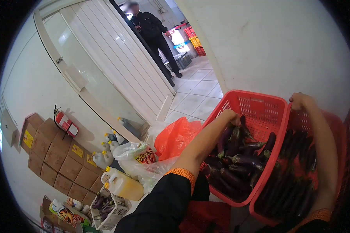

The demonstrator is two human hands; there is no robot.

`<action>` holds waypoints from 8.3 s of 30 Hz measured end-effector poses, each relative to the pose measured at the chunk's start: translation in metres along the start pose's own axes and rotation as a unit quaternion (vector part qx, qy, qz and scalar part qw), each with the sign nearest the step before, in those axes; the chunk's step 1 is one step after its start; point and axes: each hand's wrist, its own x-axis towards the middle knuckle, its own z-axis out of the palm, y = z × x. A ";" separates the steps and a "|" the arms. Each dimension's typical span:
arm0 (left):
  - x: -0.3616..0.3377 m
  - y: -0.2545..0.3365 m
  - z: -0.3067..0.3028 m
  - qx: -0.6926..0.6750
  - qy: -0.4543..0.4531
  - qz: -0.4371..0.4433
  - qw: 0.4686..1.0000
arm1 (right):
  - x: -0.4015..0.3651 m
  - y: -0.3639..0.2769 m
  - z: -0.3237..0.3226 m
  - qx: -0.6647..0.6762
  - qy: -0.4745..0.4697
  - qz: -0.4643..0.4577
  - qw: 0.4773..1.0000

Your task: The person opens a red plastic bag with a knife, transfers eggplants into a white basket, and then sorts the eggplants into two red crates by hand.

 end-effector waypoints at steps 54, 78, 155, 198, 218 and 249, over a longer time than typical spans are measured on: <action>0.029 -0.010 0.014 -0.001 0.025 0.037 0.999 | 0.007 -0.125 0.039 -0.185 -0.014 -0.192 0.964; -0.057 0.012 -0.061 0.080 0.004 0.134 0.988 | 0.017 -0.037 0.082 -0.035 -0.096 -0.242 0.965; 0.161 -0.106 0.156 -0.579 -0.058 0.020 0.813 | 0.162 -0.117 0.242 0.689 -0.110 0.186 0.692; 0.128 0.388 0.087 -0.111 0.124 0.271 0.948 | -0.066 0.268 0.199 0.333 0.277 0.290 0.854; 0.170 0.341 0.050 -0.031 0.230 0.558 0.797 | -0.033 0.304 0.265 0.071 0.142 0.331 0.930; 0.097 -0.105 0.150 0.052 0.145 0.474 0.867 | -0.037 -0.162 0.256 0.006 0.039 -0.272 0.962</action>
